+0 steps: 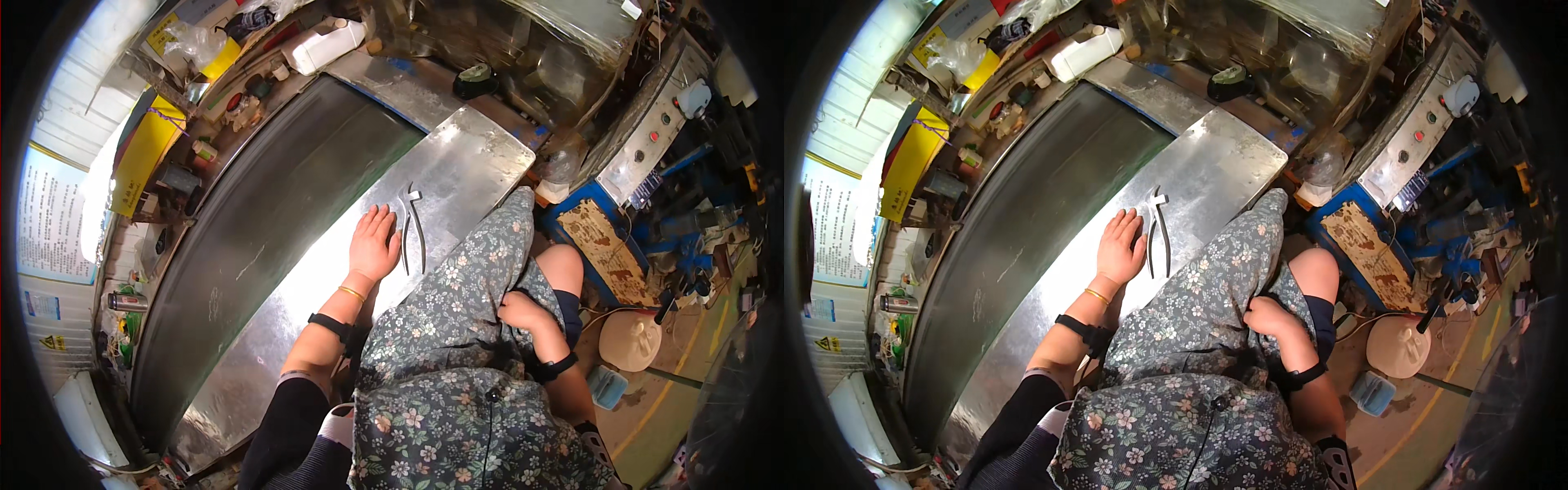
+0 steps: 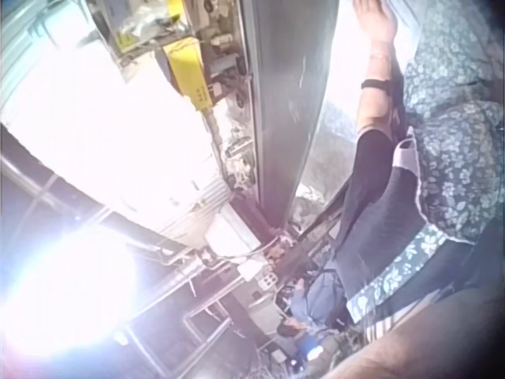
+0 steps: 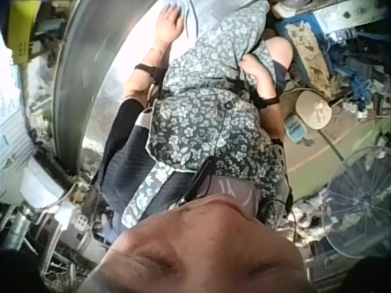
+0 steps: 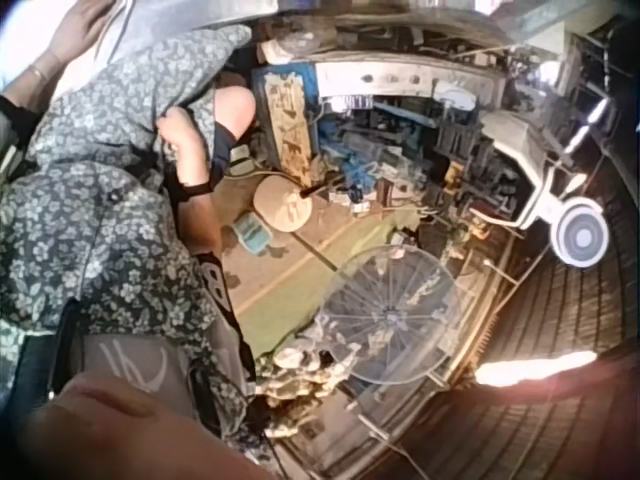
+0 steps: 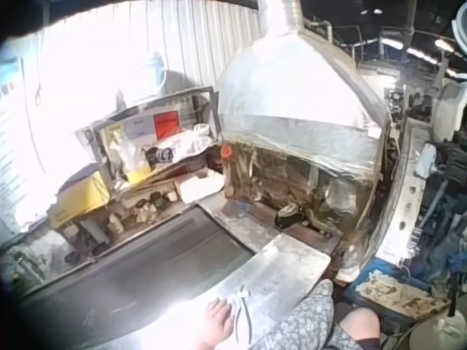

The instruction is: Placing shoe uppers on lasts into a shaping machine and removing them once processed.

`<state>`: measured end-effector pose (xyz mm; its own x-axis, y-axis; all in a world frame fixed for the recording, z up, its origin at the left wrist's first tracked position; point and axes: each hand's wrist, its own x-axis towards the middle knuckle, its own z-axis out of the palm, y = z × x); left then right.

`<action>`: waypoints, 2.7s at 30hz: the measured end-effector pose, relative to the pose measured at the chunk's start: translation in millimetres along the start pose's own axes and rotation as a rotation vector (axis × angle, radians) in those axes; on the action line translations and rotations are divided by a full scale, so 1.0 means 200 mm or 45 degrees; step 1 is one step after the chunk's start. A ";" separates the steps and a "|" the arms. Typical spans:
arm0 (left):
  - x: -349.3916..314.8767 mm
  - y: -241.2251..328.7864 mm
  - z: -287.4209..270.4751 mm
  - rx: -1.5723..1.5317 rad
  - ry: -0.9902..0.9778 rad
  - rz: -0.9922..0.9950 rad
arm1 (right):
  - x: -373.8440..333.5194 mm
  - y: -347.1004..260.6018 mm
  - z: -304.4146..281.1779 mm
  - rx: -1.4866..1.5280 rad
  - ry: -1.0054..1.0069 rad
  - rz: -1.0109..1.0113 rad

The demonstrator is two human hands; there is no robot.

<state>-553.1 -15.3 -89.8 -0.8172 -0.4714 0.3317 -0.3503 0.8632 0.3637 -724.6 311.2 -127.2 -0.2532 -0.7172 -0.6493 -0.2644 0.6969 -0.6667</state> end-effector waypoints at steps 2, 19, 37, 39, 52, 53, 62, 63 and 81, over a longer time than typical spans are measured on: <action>0.00 0.00 -0.01 -0.002 0.003 0.001 | 0.00 0.01 0.00 -0.126 0.015 0.083; 0.00 0.00 0.00 -0.023 -0.002 -0.015 | -0.23 -0.26 0.02 -0.534 0.147 -0.018; 0.00 0.00 0.03 -0.027 0.037 0.080 | -0.15 -0.19 0.03 -0.355 0.159 0.026; 0.00 -0.01 0.03 -0.003 0.009 0.056 | -0.15 -0.16 0.03 -0.310 0.208 0.004; 0.01 -0.01 0.05 0.012 0.046 0.136 | -0.20 -0.13 -0.04 -0.152 0.264 0.051; 0.00 -0.01 0.05 0.019 0.044 0.135 | -0.21 -0.14 -0.03 -0.158 0.291 0.013; -0.01 -0.02 0.04 0.022 0.036 0.115 | -0.15 -0.10 -0.07 -0.261 0.200 0.071; -0.01 -0.02 0.04 0.031 0.030 0.133 | -0.13 -0.09 -0.08 -0.174 0.209 0.087; 0.01 0.01 0.00 -0.002 -0.014 0.138 | -0.08 -0.01 -0.03 -0.158 0.246 -0.033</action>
<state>-554.1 -14.7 -88.1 -0.8553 -0.3734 0.3592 -0.2592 0.9086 0.3274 -725.6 321.0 -113.0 -0.4149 -0.7304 -0.5425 -0.3825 0.6810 -0.6244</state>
